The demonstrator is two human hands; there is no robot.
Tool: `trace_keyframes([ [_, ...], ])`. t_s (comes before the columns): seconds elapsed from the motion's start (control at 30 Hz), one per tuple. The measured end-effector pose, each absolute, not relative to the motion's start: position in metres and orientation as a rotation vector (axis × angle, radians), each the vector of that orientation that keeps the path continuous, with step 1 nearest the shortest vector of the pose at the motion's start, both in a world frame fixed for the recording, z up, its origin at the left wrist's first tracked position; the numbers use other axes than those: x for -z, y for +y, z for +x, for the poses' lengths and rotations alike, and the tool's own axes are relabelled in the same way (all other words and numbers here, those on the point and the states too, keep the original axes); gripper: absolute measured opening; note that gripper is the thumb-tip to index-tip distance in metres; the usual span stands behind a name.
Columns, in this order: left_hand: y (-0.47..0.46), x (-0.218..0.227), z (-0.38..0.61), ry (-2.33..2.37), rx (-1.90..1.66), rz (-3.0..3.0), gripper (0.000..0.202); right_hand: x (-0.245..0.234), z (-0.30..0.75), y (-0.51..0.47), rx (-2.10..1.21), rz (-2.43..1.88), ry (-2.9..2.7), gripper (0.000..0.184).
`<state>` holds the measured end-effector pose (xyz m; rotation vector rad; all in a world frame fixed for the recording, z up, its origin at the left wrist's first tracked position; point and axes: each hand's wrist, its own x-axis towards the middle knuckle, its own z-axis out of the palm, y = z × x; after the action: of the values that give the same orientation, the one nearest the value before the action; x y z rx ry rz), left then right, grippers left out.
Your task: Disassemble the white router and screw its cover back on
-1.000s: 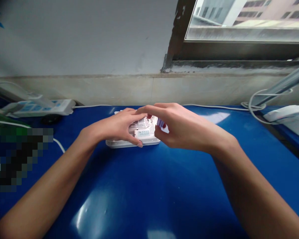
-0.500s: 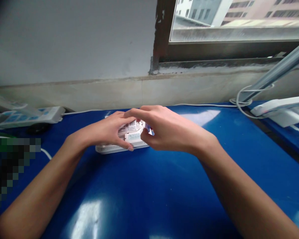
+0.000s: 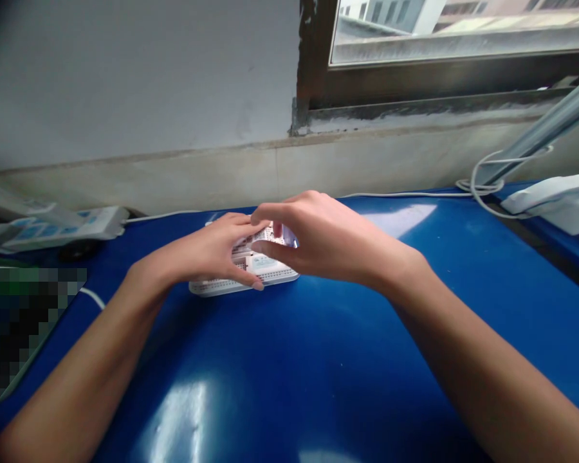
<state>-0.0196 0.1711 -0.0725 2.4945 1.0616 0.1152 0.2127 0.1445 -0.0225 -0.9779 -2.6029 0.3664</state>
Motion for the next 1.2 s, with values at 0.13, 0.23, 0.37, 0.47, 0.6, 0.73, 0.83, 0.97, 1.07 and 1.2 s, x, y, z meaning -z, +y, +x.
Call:
trace_keyframes([
  [0.13,0.17,0.0703,-0.0191,1.075,-0.111,2.461,0.095,0.0237,0.2124,0.1465,-0.412,-0.955,-2.61,0.026],
  [0.23,0.1694,0.0705,-0.0188,1.086,-0.112,2.469,0.096,0.0204,0.2122,0.1443,-0.41,-0.922,-2.628,0.047],
  [0.37,0.1697,0.071,-0.0192,1.053,-0.145,2.476,0.095,0.0207,0.2105,0.143,-0.373,-0.97,-2.623,0.037],
  [0.47,0.1698,0.0703,-0.0196,1.043,-0.148,2.463,0.09,0.0238,0.2104,0.144,-0.403,-0.959,-2.599,0.024],
  [0.6,0.1704,0.0696,-0.019,1.079,-0.111,2.462,0.091,0.0219,0.2119,0.1427,-0.404,-0.934,-2.621,0.039],
  [0.73,0.1714,0.0708,-0.0184,1.047,-0.141,2.471,0.093,0.019,0.2118,0.1416,-0.396,-0.918,-2.641,0.044],
  [0.83,0.1712,0.0719,-0.0188,1.03,-0.146,2.466,0.093,0.019,0.2124,0.1425,-0.388,-0.933,-2.623,0.027],
  [0.97,0.17,0.0728,-0.0192,1.109,-0.113,2.487,0.096,0.0166,0.2145,0.1425,-0.409,-0.901,-2.638,0.045],
  [1.07,0.1699,0.0737,-0.0196,1.098,-0.115,2.5,0.096,0.0157,0.2157,0.1426,-0.43,-0.928,-2.657,0.044],
  [1.2,0.1719,0.0759,-0.0205,1.087,-0.126,2.49,0.1,0.0164,0.2169,0.1427,-0.434,-0.981,-2.65,0.036],
])
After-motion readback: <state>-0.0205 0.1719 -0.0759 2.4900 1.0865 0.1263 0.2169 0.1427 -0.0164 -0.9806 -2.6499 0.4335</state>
